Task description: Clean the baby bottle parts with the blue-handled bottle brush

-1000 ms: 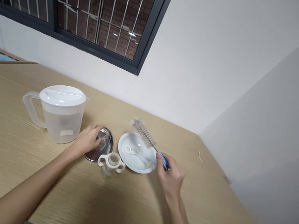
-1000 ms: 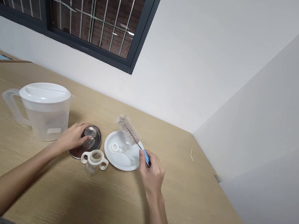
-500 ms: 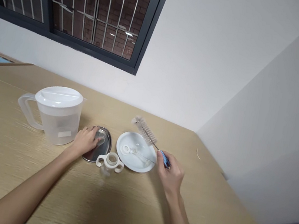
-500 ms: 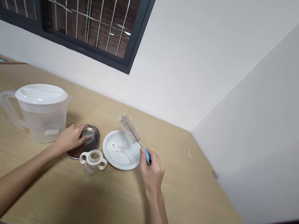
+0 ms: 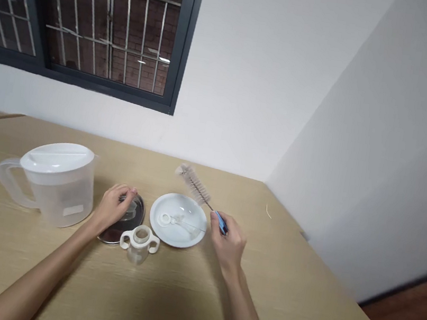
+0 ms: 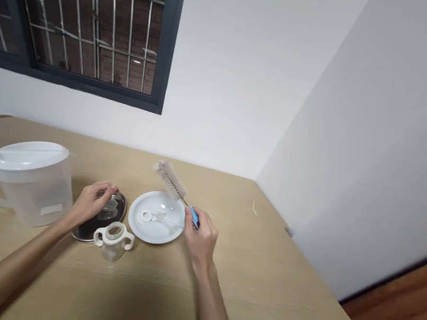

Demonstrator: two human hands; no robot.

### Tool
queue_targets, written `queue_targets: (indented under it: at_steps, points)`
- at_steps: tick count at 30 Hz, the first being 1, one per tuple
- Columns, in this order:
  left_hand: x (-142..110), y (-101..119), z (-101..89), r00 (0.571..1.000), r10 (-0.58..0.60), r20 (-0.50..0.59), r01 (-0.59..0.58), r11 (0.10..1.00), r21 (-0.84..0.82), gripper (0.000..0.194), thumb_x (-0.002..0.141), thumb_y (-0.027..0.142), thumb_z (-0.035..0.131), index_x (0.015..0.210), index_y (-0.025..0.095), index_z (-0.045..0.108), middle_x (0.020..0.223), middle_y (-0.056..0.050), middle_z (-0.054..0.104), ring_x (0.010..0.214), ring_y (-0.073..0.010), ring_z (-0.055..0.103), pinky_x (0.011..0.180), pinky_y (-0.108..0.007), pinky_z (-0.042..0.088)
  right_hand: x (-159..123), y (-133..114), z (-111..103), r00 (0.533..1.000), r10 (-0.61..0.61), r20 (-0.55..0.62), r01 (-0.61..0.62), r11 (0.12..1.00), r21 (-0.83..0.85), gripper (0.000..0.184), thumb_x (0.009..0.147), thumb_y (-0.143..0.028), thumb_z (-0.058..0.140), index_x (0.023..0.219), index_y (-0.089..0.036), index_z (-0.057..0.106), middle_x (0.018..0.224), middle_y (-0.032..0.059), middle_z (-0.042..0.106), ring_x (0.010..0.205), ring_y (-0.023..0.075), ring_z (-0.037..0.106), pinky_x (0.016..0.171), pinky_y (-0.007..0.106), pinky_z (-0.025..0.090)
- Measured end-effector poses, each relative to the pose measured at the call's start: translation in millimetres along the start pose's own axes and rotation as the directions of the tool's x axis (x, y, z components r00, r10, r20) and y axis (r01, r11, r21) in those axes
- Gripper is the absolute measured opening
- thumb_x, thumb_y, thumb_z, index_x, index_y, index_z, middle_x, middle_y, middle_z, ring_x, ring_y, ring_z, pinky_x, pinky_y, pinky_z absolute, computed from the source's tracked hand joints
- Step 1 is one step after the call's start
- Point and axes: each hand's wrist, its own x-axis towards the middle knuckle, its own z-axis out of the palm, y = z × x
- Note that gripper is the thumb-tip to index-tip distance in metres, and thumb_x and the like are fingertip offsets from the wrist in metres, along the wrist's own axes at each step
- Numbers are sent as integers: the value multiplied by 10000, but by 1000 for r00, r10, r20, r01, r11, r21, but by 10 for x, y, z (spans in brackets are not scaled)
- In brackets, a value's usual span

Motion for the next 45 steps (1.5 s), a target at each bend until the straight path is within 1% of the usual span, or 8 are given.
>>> queue_targets:
  at_steps: [4, 10, 16, 22, 28, 34, 38, 45]
  points:
    - [227, 296, 40, 963, 42, 265, -10, 992, -122, 375, 950, 459, 379, 902, 196, 642, 919, -57, 707, 893, -226, 639, 825, -329, 460, 22, 18, -12, 999, 30, -46, -29, 999, 23, 111, 912, -267, 614, 904, -168, 664, 768, 32, 689, 642, 125, 620, 635, 236, 483]
    - [471, 639, 376, 732, 78, 677, -186, 978, 89, 549, 773, 452, 613, 1263, 228, 510, 1164, -77, 664, 1117, -286, 576, 948, -390, 422, 44, 48, -36, 992, 70, -107, -67, 997, 31, 110, 911, -267, 613, 905, -169, 661, 769, 31, 686, 643, 124, 613, 636, 240, 476]
    - [534, 792, 641, 656, 11, 755, -271, 937, 222, 856, 514, 453, 803, 1280, 183, 533, 1027, -110, 709, 1061, -375, 582, 945, -444, 392, 58, 63, -55, 989, 104, -103, -98, 993, 66, 126, 924, -279, 590, 906, -175, 659, 773, 36, 682, 662, 134, 617, 625, 248, 471]
    - [555, 746, 733, 622, -8, 783, -304, 919, 251, 937, 468, 420, 831, 1315, 199, 497, 1013, -85, 723, 1043, -356, 586, 971, -441, 357, 72, 59, -73, 985, 126, -116, -116, 990, 84, 120, 924, -279, 592, 906, -181, 659, 760, 34, 674, 653, 136, 608, 617, 250, 463]
    - [556, 747, 733, 642, -10, 767, -285, 925, 251, 845, 523, 389, 797, 1297, 220, 502, 971, -61, 723, 1021, -331, 612, 987, -433, 350, 82, 64, -80, 982, 132, -132, -122, 989, 86, 123, 924, -280, 593, 911, -176, 660, 777, 41, 683, 665, 135, 618, 624, 246, 466]
    - [610, 732, 476, 704, 5, 710, -173, 971, 165, 707, 656, 461, 715, 1283, 235, 480, 1101, -67, 680, 978, -268, 632, 823, -359, 471, 85, 63, -91, 984, 126, -122, -119, 991, 63, 154, 934, -294, 571, 900, -173, 661, 760, 38, 678, 657, 130, 615, 617, 240, 459]
    - [480, 583, 248, 893, 48, 448, 68, 968, -241, 677, 673, 465, 753, 1239, 199, 496, 1093, -86, 681, 884, -216, 646, 827, -360, 498, 79, 42, -99, 990, 126, -67, -120, 989, 87, 154, 937, -298, 569, 900, -180, 661, 777, 41, 686, 673, 134, 626, 626, 239, 468]
    - [183, 230, 129, 945, -135, 299, 300, 727, -617, 731, 629, 399, 837, 1221, 174, 472, 1044, -123, 729, 839, -210, 677, 814, -391, 533, -14, -75, -8, 988, -93, 124, 71, 983, 172, 117, 941, -274, 566, 958, -190, 646, 782, 40, 691, 660, 141, 634, 621, 245, 483]
